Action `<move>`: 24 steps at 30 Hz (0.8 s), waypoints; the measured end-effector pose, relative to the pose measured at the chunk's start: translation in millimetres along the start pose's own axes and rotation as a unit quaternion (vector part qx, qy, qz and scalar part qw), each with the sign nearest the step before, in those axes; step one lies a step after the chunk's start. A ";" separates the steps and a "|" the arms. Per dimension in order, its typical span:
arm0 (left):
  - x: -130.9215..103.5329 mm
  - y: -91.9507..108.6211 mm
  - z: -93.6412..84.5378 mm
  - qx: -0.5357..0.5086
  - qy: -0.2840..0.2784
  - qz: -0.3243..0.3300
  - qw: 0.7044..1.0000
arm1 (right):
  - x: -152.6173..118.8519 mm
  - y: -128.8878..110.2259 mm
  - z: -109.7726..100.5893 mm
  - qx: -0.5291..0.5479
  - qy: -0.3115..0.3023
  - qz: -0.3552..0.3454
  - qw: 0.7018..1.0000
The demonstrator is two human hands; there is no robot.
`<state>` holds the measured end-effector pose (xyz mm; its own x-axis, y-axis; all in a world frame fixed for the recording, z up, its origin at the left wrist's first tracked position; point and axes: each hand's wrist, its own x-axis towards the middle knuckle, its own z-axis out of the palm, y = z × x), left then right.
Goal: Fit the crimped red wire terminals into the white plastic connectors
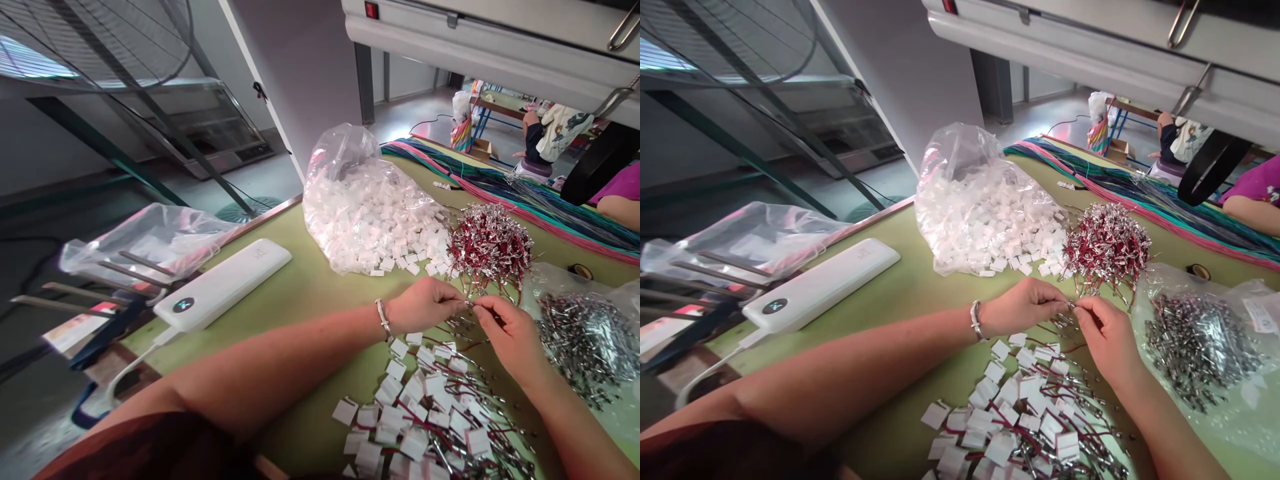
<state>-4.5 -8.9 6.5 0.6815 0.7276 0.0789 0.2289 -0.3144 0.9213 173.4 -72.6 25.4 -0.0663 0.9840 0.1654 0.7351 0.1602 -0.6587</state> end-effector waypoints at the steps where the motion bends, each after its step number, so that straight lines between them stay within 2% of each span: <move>1: -0.5 -0.3 -0.9 0.018 -0.005 0.007 1.000 | 0.5 0.1 -0.8 0.005 -0.006 0.001 1.000; 5: -5.1 -1.3 -3.5 0.159 -0.014 0.084 0.984 | 1.3 -1.4 -5.6 0.023 -0.067 0.027 0.997; 8: -8.9 -0.1 -2.3 0.285 -0.044 0.155 0.945 | -0.5 -4.1 -7.2 0.053 -0.127 0.071 0.988; 10: -8.9 2.0 -2.1 0.332 -0.060 0.170 0.926 | -1.7 -5.9 -6.6 0.073 -0.142 0.091 0.983; 13: -3.8 5.6 -10.1 0.327 -0.055 0.156 0.931 | -0.5 -5.5 -5.7 0.057 -0.115 0.078 0.989; 15: 0.9 6.6 -21.7 0.300 -0.079 0.153 0.938 | 3.0 -0.3 -7.0 0.015 -0.105 0.045 0.993; 19: 3.2 3.8 -42.4 0.356 -0.121 0.118 0.919 | 12.2 24.2 -14.2 -0.047 -0.106 0.009 0.993; 21: 1.2 2.1 -44.6 0.397 -0.126 0.079 0.906 | 15.3 37.8 -17.3 -0.071 -0.098 0.011 0.993; 24: -1.3 2.4 -41.3 0.401 -0.151 0.037 0.903 | 16.7 49.0 -19.6 -0.099 -0.126 0.011 0.987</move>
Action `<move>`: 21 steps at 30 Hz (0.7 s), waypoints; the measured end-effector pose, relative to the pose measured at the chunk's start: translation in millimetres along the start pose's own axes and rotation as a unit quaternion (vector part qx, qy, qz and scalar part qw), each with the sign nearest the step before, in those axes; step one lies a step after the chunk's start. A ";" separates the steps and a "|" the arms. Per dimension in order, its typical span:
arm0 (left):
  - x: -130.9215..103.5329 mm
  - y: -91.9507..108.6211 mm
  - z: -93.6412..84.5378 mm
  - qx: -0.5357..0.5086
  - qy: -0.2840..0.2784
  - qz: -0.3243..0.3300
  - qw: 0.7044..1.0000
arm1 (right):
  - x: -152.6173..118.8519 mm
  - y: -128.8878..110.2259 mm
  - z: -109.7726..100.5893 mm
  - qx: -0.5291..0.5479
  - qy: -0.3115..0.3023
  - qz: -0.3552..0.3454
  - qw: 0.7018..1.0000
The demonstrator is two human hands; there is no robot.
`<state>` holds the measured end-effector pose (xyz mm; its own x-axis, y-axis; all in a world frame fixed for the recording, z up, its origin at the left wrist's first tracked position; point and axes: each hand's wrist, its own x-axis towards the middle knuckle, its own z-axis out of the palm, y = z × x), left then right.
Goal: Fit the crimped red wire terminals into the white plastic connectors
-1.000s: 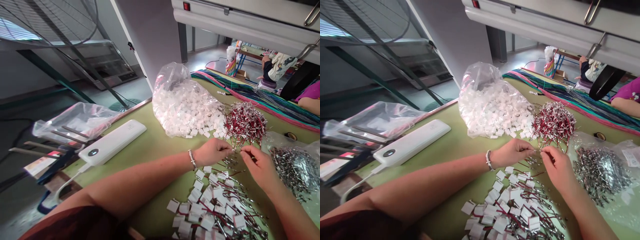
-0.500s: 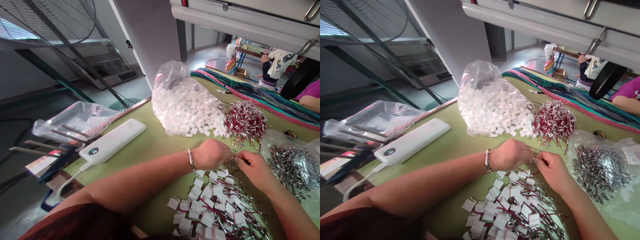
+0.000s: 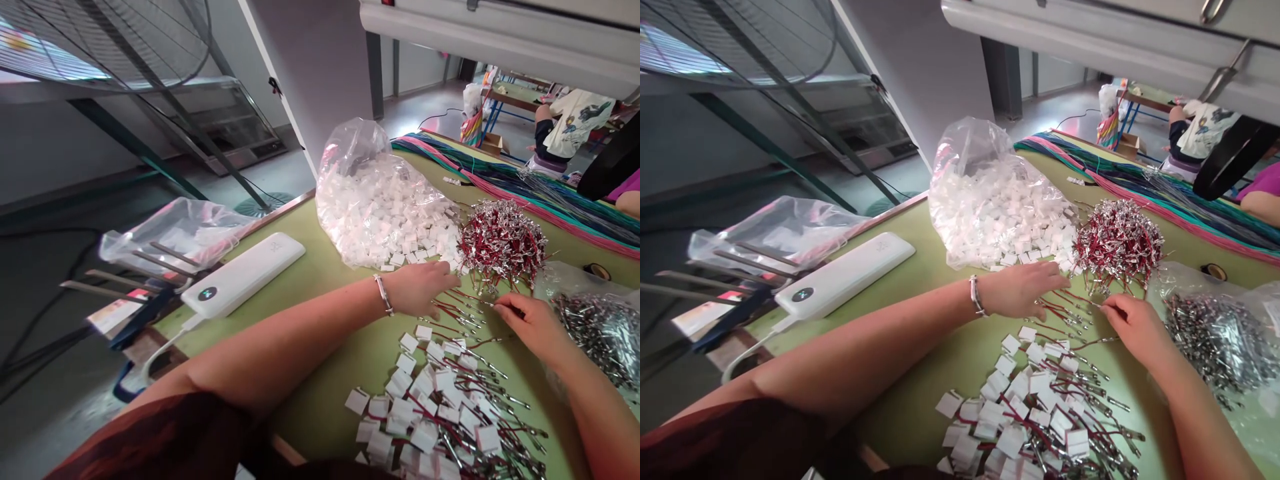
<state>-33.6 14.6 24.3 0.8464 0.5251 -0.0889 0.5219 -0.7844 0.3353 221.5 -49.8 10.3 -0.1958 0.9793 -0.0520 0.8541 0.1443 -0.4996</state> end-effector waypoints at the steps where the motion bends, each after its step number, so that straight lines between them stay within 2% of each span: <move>1: -0.1 1.4 0.1 -0.006 -0.006 -0.005 1.000 | -0.3 0.7 -0.7 -0.009 -0.006 0.001 1.000; 6: -2.4 4.8 -4.0 -0.026 0.003 -0.007 1.000 | -5.1 -5.3 -13.8 0.015 -0.020 0.044 0.999; 9: -3.8 6.4 -1.7 -0.015 -0.011 -0.018 1.000 | -7.7 -7.6 -19.7 0.105 -0.111 0.067 0.986; 11: -3.0 6.5 2.4 -0.002 -0.012 -0.031 0.999 | -8.1 -7.0 -18.0 0.184 -0.178 0.087 0.963; 14: 0.3 2.8 8.0 -0.001 -0.008 -0.025 1.000 | -7.4 -3.2 -10.9 0.266 -0.243 0.101 0.927; 18: 6.5 -4.8 12.4 -0.037 0.006 -0.014 0.999 | -7.7 -0.6 -6.1 0.307 -0.326 0.080 0.890; 21: 12.2 -4.1 19.2 -0.057 0.036 -0.020 0.998 | -10.4 -7.0 -7.4 0.285 -0.359 0.058 0.887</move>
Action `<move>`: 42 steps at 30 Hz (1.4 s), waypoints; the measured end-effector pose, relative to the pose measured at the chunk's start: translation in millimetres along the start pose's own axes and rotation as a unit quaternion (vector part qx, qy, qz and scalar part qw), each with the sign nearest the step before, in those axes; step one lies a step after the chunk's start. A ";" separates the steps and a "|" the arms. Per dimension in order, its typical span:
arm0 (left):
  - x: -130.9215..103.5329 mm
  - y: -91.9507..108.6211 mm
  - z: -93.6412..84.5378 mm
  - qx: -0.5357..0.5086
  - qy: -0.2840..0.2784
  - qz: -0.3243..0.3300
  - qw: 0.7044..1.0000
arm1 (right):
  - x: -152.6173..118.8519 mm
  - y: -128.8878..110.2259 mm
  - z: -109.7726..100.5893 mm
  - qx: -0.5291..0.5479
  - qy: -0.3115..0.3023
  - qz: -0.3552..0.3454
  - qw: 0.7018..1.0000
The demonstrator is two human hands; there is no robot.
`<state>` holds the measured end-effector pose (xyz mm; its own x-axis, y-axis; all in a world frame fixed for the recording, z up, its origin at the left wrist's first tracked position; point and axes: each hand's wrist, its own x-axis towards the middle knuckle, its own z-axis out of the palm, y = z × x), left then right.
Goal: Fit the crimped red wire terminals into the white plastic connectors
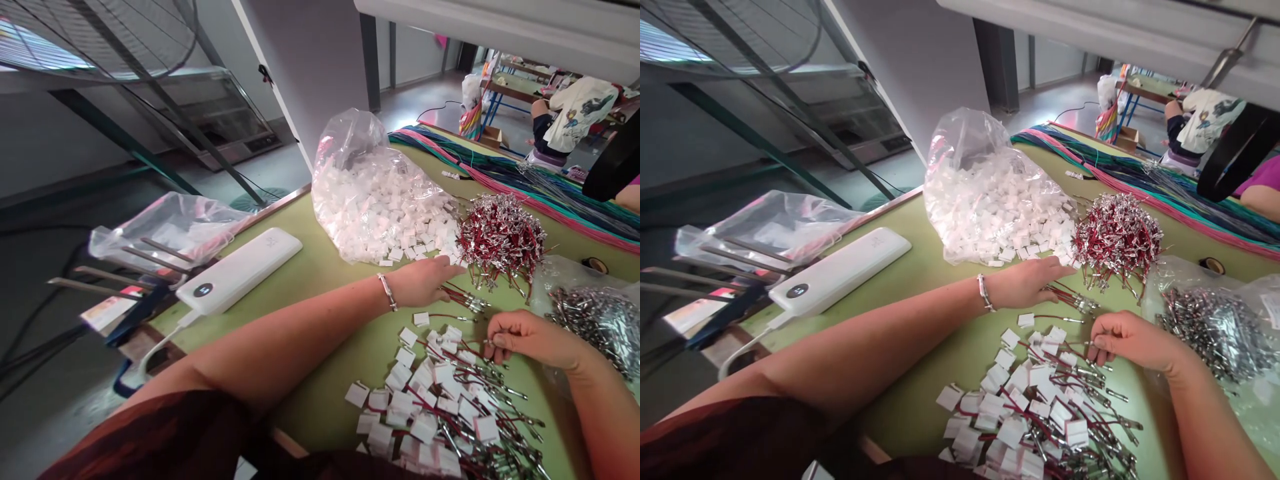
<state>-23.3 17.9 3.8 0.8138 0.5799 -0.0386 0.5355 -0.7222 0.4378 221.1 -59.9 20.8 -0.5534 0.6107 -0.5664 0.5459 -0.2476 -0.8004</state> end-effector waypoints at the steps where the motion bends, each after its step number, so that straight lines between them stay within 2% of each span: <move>1: 1.7 1.1 3.9 -0.005 0.009 0.004 1.000 | -0.9 -2.8 2.2 -0.031 -0.008 -0.004 0.999; 5: 7.3 5.1 21.5 -0.029 0.064 0.038 0.997 | -3.7 -13.2 9.4 -0.175 -0.012 -0.031 0.984; 9: 6.6 7.3 25.4 -0.046 0.148 0.068 0.986 | -7.7 -16.0 3.4 -0.194 0.048 -0.048 0.979; 12: 1.7 13.0 12.0 -0.013 0.184 -0.007 0.983 | -15.9 -12.8 -10.5 -0.197 0.109 -0.067 0.972; 14: -2.1 18.2 -0.4 0.011 0.132 -0.091 0.987 | -24.2 -7.7 -22.3 -0.207 0.141 -0.071 0.966; 16: -5.5 23.0 -9.8 0.015 0.031 -0.134 0.990 | -33.2 -0.6 -34.2 -0.207 0.172 -0.073 0.960; 18: -8.3 28.0 -13.1 0.001 -0.051 -0.101 0.994 | -40.1 6.4 -43.1 -0.195 0.203 -0.072 0.957; 19: -9.6 30.9 -12.4 -0.007 -0.072 -0.070 0.995 | -41.7 9.0 -45.6 -0.187 0.222 -0.068 0.955; 23: -13.8 47.1 -2.5 0.016 -0.092 0.048 0.995 | -31.6 8.5 -36.7 -0.167 0.278 -0.037 0.945; 26: -16.6 59.6 0.1 0.062 -0.143 0.117 0.981 | -13.6 0.7 -16.8 -0.183 0.255 -0.047 0.948; 29: -19.1 67.0 -4.5 0.076 -0.205 0.146 0.965 | -0.7 -4.8 0.2 -0.215 0.226 -0.049 0.949; 32: -21.6 66.6 -14.0 0.078 -0.225 0.176 0.955 | 2.1 -5.6 7.7 -0.289 0.205 -0.020 0.935; 35: -24.0 54.5 -30.3 0.037 -0.186 0.212 0.959 | -1.4 -4.9 10.5 -0.385 0.210 0.038 0.898; 37: -25.0 39.0 -44.7 -0.016 -0.137 0.185 0.973 | -3.8 -4.9 13.3 -0.438 0.225 0.058 0.869; 40: -24.5 10.3 -64.1 0.010 -0.016 -0.006 1.000 | -1.7 -6.4 21.0 -0.482 0.255 0.039 0.837; 42: -23.2 -6.9 -70.3 0.052 0.059 -0.104 0.991 | 5.5 -8.1 28.2 -0.479 0.287 0.002 0.829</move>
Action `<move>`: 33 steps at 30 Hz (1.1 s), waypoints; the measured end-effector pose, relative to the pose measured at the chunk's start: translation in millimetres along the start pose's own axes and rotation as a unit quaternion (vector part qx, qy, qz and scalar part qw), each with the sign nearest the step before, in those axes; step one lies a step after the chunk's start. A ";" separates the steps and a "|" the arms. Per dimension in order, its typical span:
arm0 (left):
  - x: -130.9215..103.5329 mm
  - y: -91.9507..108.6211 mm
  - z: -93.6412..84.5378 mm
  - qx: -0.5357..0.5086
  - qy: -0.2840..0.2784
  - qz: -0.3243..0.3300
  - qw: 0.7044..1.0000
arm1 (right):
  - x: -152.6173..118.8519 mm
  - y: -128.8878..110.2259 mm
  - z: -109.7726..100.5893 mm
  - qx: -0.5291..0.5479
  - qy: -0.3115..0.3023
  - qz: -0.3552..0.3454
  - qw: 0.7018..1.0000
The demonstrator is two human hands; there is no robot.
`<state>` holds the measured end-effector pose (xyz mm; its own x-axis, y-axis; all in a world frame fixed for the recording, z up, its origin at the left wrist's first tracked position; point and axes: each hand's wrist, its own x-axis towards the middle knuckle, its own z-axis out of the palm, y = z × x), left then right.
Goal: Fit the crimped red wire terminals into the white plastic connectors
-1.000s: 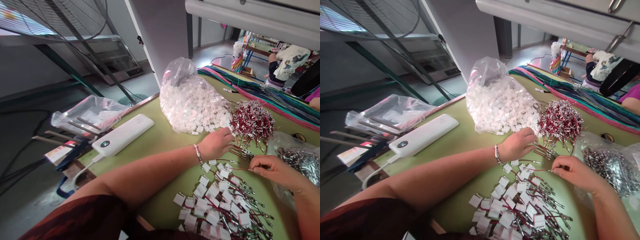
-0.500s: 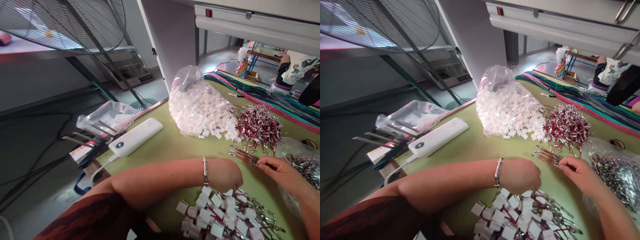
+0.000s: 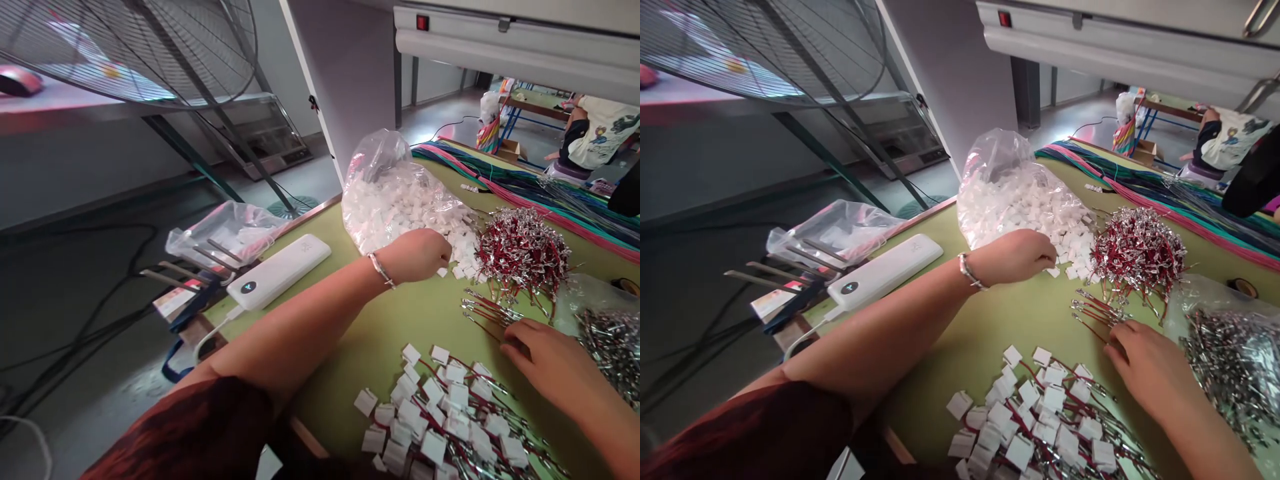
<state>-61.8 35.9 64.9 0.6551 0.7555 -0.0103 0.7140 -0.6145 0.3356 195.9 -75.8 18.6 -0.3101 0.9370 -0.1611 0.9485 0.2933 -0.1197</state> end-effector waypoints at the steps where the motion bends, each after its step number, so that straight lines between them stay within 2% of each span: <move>1: 2.2 -6.5 0.6 0.009 0.016 -0.020 1.000 | 2.6 -5.0 3.2 0.012 0.022 -0.009 1.000; 3: 5.5 -15.0 6.4 0.019 0.021 -0.011 1.000 | 8.7 -14.4 10.7 0.032 0.055 -0.029 0.998; 6: 8.8 -18.7 22.2 0.056 0.005 0.037 0.998 | 15.9 -23.0 21.6 0.024 0.080 -0.040 0.996; 10: 13.5 -18.9 41.1 0.091 -0.012 0.061 0.994 | 16.6 -26.5 29.7 -0.020 0.084 -0.028 0.996; 14: 17.5 -17.0 46.5 0.076 -0.003 0.075 0.994 | 12.0 -31.7 30.4 -0.042 0.086 -0.034 0.995; 17: 17.1 -8.3 41.0 0.014 0.024 0.078 0.997 | 8.8 -32.0 26.0 0.023 0.100 -0.018 0.995; 21: 13.6 7.8 33.7 -0.194 0.052 0.037 0.979 | 8.1 -22.2 18.3 0.208 0.114 0.042 0.971; 25: 13.0 19.2 43.9 -0.364 0.012 -0.029 0.931 | 11.2 -13.7 17.1 0.331 0.112 0.071 0.934; 27: 13.6 23.9 53.6 -0.446 0.010 -0.089 0.891 | 11.7 -13.1 17.0 0.359 0.103 0.092 0.923; 30: 14.3 30.4 66.4 -0.593 0.003 -0.166 0.788 | 10.2 -15.0 14.3 0.347 0.142 0.108 0.921; 32: 14.3 33.6 71.3 -0.667 -0.022 -0.186 0.721 | 8.6 -16.7 12.1 0.295 0.181 0.084 0.934; 33: 14.2 34.6 72.8 -0.690 -0.035 -0.190 0.697 | 7.9 -17.5 11.4 0.269 0.195 0.066 0.941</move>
<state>-9.8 8.8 7.8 0.5290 0.7609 -0.3757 -0.0475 0.4685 0.8822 176.1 -75.7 8.2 -0.0446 0.9877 0.1499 0.7748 0.1289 -0.6189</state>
